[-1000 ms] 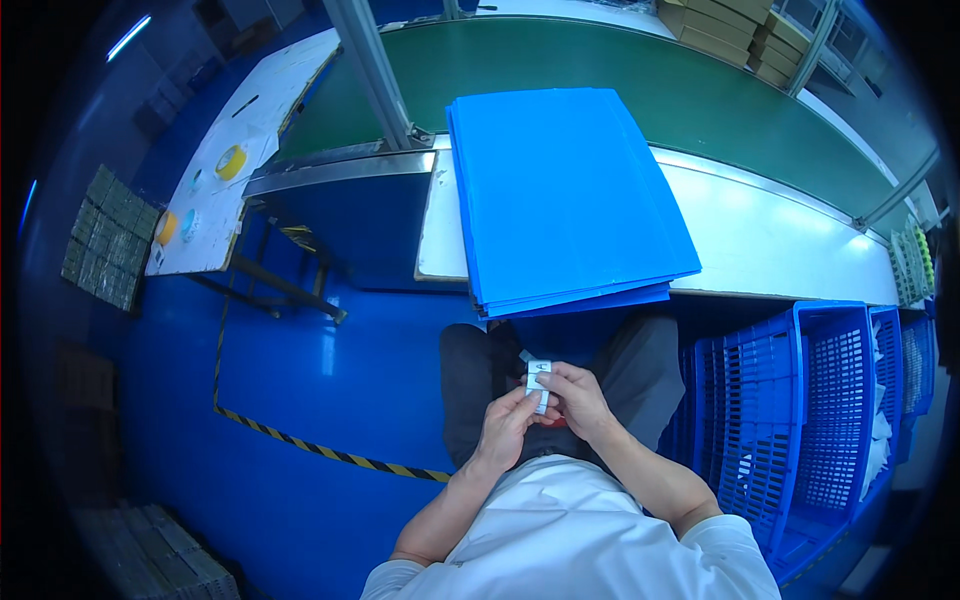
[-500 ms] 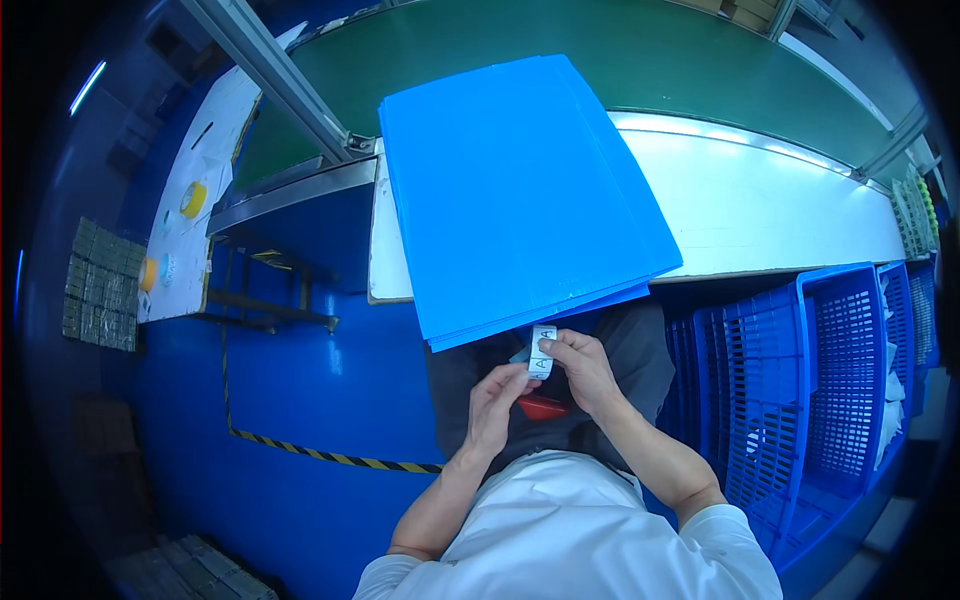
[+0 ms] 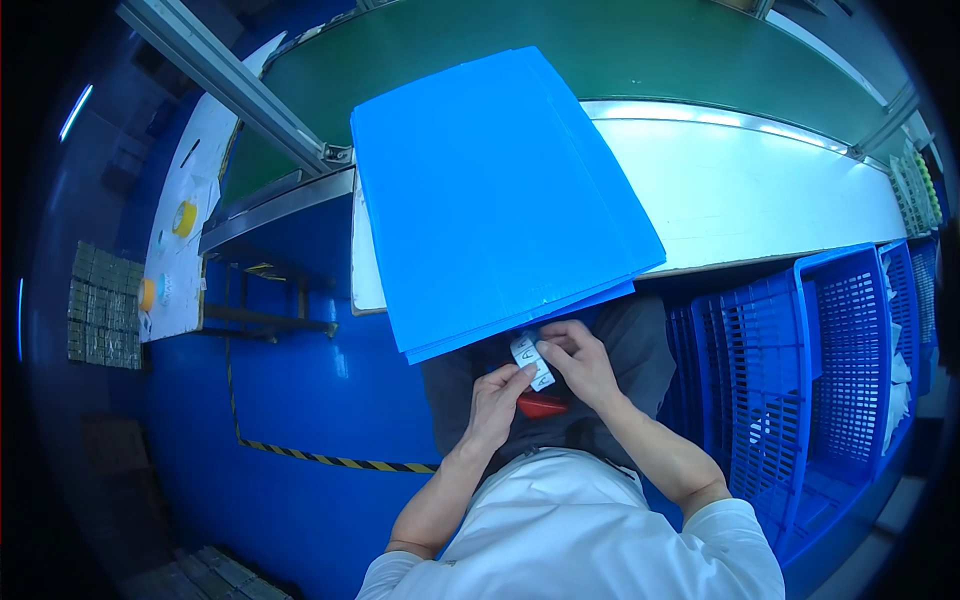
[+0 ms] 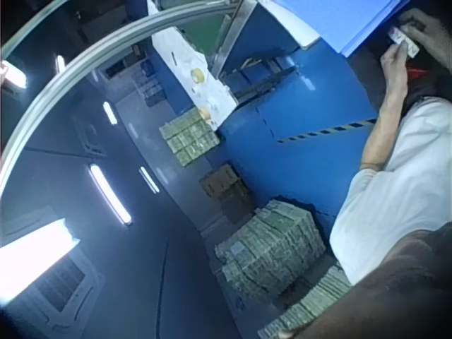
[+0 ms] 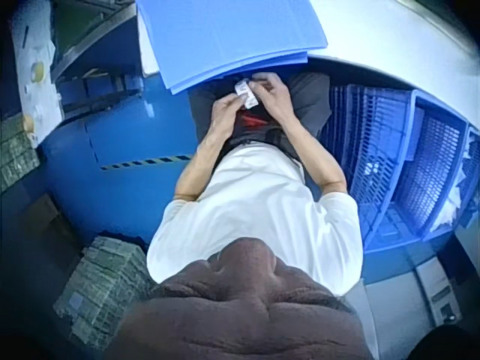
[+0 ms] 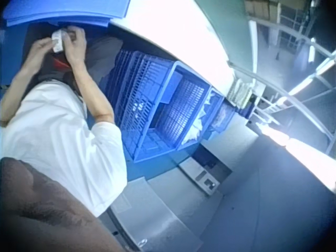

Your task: The person applies small white labels to the corners of blue and black folders. They peel each label from a roll, place it on a folder, and then move the labeled folder to a separate stack on the table. The process is repeated for multiple folders throughout the clip.

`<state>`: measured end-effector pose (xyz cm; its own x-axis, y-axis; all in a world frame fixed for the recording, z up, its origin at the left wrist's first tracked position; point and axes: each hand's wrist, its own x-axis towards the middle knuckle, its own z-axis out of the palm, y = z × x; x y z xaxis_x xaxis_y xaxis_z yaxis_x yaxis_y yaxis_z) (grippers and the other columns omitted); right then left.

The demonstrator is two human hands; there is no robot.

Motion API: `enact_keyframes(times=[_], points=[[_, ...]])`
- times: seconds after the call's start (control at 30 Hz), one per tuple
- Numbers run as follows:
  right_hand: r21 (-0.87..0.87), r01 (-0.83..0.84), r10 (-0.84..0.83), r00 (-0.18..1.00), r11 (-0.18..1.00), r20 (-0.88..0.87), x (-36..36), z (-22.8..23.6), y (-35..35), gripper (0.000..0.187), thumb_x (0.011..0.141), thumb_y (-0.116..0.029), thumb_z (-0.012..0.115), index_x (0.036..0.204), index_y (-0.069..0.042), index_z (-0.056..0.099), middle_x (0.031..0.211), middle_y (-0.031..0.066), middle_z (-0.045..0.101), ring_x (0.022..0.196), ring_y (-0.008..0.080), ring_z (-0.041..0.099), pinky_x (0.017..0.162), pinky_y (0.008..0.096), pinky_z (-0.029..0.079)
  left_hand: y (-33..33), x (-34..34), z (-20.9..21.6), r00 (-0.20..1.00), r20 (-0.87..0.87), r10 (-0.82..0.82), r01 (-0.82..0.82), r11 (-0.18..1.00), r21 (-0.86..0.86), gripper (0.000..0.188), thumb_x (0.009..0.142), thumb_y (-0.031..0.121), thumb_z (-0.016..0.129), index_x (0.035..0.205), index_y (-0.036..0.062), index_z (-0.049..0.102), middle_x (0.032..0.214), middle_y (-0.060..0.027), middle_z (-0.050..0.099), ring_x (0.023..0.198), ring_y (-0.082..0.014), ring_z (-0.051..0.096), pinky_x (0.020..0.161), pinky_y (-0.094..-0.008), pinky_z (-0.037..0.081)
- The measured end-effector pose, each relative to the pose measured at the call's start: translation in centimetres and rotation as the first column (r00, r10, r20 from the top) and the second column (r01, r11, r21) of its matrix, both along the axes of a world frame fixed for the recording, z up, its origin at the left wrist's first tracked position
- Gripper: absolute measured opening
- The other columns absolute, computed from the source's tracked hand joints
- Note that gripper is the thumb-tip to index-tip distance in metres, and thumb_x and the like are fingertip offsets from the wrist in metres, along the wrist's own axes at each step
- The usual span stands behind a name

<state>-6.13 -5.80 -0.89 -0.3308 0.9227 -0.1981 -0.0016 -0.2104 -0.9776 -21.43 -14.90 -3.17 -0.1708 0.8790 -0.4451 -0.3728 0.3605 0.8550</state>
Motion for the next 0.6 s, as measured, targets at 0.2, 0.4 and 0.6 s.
enact_keyframes(times=[0.2,0.4,0.6], points=[[0.652,-0.085,-0.157,0.94,0.754,0.304,1.5,1.3,-2.7,0.023,0.076,-0.008,0.085,0.096,-0.007,0.074,0.086,0.0072,0.066,0.073,0.025,0.062,0.067,0.0379,0.047,0.8,2.6,0.4,0.957,0.025,0.29,-0.291,0.957,0.024,0.022,0.103,0.018,0.07,0.097,-0.0016,0.075,0.085,-0.0013,0.068,0.077,-0.0063,0.058,0.072,-0.0238,0.045],[0.65,-0.027,-0.22,0.93,0.76,0.295,1.0,0.1,-3.1,0.023,0.079,-0.011,0.083,0.1,-0.006,0.074,0.097,0.0082,0.072,0.09,0.0262,0.068,0.076,0.0378,0.048,0.9,3.9,0.0,0.901,0.267,0.341,-0.358,0.933,0.018,0.012,0.1,0.01,0.071,0.105,-0.001,0.073,0.094,-0.0046,0.071,0.082,-0.0079,0.062,0.074,-0.0241,0.049],[0.691,-0.081,-0.199,0.928,0.719,0.315,1.4,0.9,-2.5,0.025,0.079,-0.01,0.082,0.103,-0.005,0.075,0.105,0.009,0.075,0.093,0.0265,0.069,0.079,0.038,0.049,1.5,4.0,0.7,0.872,0.367,0.324,-0.35,0.937,0.003,0.012,0.099,0.006,0.071,0.11,-0.0001,0.071,0.102,-0.0047,0.073,0.087,-0.0094,0.066,0.078,-0.0247,0.052]])
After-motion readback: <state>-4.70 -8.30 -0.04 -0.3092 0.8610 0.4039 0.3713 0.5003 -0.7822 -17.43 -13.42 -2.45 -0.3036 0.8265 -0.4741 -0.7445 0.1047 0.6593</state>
